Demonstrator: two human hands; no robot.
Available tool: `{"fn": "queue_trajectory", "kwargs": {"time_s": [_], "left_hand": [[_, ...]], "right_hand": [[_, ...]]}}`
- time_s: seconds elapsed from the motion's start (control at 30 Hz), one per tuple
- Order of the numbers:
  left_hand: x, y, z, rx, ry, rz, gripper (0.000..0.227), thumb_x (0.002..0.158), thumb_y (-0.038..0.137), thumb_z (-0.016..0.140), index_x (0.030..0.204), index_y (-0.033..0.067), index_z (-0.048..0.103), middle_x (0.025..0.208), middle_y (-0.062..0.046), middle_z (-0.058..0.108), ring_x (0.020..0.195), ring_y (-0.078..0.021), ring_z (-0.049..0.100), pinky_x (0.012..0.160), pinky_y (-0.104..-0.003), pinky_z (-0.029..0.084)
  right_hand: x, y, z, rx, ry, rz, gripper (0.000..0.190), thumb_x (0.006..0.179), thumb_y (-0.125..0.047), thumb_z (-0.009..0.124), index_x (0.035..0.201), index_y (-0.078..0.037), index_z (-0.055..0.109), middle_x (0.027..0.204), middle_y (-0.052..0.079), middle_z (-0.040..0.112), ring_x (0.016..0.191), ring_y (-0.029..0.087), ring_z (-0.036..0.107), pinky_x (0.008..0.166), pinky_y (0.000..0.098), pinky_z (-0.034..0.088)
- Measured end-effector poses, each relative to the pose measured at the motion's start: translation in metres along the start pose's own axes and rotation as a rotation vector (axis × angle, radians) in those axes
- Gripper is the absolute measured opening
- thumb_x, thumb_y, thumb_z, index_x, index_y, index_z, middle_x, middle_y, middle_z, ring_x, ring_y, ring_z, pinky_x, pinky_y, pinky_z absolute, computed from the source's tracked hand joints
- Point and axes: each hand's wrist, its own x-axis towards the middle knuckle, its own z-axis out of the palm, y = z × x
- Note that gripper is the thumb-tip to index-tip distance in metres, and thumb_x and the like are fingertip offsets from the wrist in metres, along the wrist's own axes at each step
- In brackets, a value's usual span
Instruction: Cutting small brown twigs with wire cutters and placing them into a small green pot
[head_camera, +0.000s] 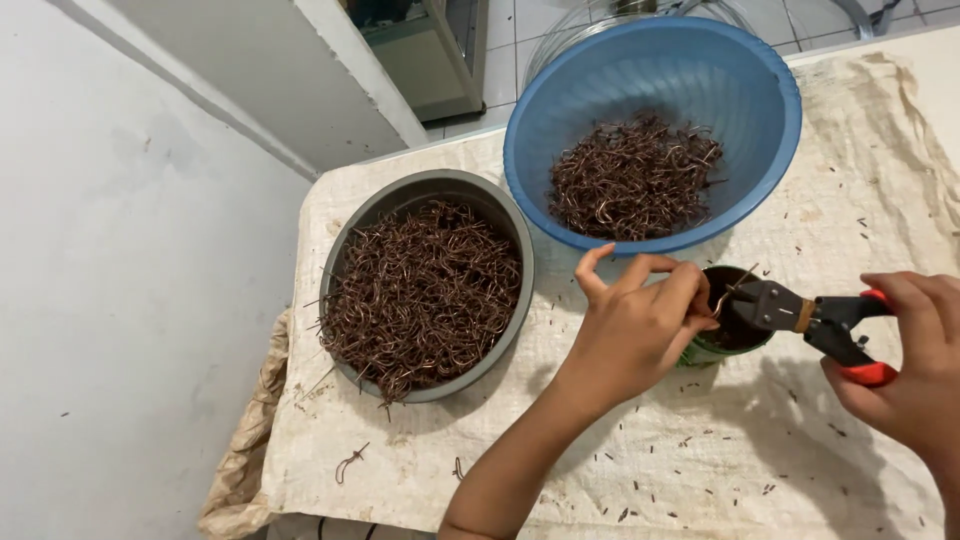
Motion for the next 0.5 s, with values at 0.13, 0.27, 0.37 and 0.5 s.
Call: {"fn": "queue_trajectory", "kwargs": {"time_s": [0.13,0.27,0.37,0.5], "left_hand": [[-0.003,0.004,-0.004,-0.034,0.012,0.0,0.021,0.089,0.017,0.075,0.097,0.0135,0.056,0.095,0.001,0.068,0.108,-0.0239,0.064,0.112,-0.058,0.023],[-0.007,0.005,-0.004,-0.01,-0.002,0.001,0.022,0.084,0.008,0.074,0.1,0.0136,0.06,0.092,0.002,0.067,0.109,-0.0238,0.063,0.11,-0.056,0.023],[-0.01,0.005,-0.005,-0.007,0.01,0.009,0.023,0.083,0.005,0.073,0.099,0.0136,0.059,0.089,0.003,0.067,0.108,-0.0238,0.062,0.11,-0.057,0.024],[-0.013,0.007,-0.007,-0.011,0.058,0.029,0.02,0.085,0.002,0.07,0.093,0.0132,0.056,0.085,0.003,0.063,0.105,-0.0248,0.061,0.108,-0.057,0.025]], "right_hand": [[0.002,-0.006,-0.001,-0.041,0.024,-0.018,0.074,0.073,-0.004,0.078,0.141,0.015,0.059,0.133,0.033,0.055,0.122,0.046,0.056,0.115,0.0543,0.046],[0.005,-0.01,-0.001,-0.052,0.016,-0.031,0.072,0.073,-0.005,0.079,0.14,0.015,0.06,0.131,0.032,0.056,0.118,0.044,0.057,0.111,0.0526,0.046],[0.005,-0.014,-0.001,-0.026,0.03,-0.016,0.071,0.073,-0.003,0.078,0.14,0.014,0.061,0.132,0.031,0.056,0.12,0.044,0.057,0.115,0.0531,0.046],[0.003,-0.011,-0.001,-0.032,0.008,-0.017,0.073,0.073,-0.006,0.079,0.142,0.013,0.06,0.133,0.03,0.055,0.123,0.043,0.057,0.115,0.0519,0.047]]}}
